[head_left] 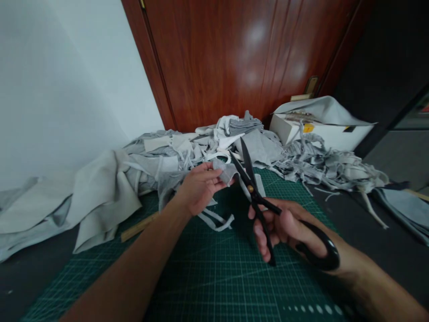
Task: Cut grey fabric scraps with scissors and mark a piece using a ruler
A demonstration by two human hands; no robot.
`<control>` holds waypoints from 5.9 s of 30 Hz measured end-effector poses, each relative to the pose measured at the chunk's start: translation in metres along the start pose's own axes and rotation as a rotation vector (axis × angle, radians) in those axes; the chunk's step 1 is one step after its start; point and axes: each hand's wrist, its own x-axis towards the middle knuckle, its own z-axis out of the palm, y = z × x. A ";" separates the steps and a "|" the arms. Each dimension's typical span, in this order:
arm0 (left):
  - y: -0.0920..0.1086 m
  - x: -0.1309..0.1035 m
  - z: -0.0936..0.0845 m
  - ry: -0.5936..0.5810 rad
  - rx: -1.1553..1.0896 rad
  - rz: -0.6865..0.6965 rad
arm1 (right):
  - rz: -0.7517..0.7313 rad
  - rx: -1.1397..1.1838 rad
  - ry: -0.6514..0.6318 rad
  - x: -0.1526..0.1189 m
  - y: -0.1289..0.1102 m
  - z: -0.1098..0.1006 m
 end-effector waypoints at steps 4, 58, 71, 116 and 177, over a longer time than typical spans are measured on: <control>0.015 0.006 -0.005 0.048 -0.010 0.152 | 0.054 -0.068 -0.076 -0.003 -0.001 0.002; 0.015 -0.010 0.003 -0.206 -0.012 0.160 | -0.017 -0.172 0.167 0.016 0.015 0.031; 0.012 -0.010 0.002 -0.228 -0.005 0.168 | -0.027 -0.172 0.199 0.016 0.014 0.033; 0.020 -0.012 0.002 -0.251 0.016 0.181 | 0.087 -0.170 0.278 0.018 0.013 0.042; -0.004 -0.009 0.008 -0.142 -0.034 0.131 | -0.012 -0.196 0.308 0.019 0.017 0.035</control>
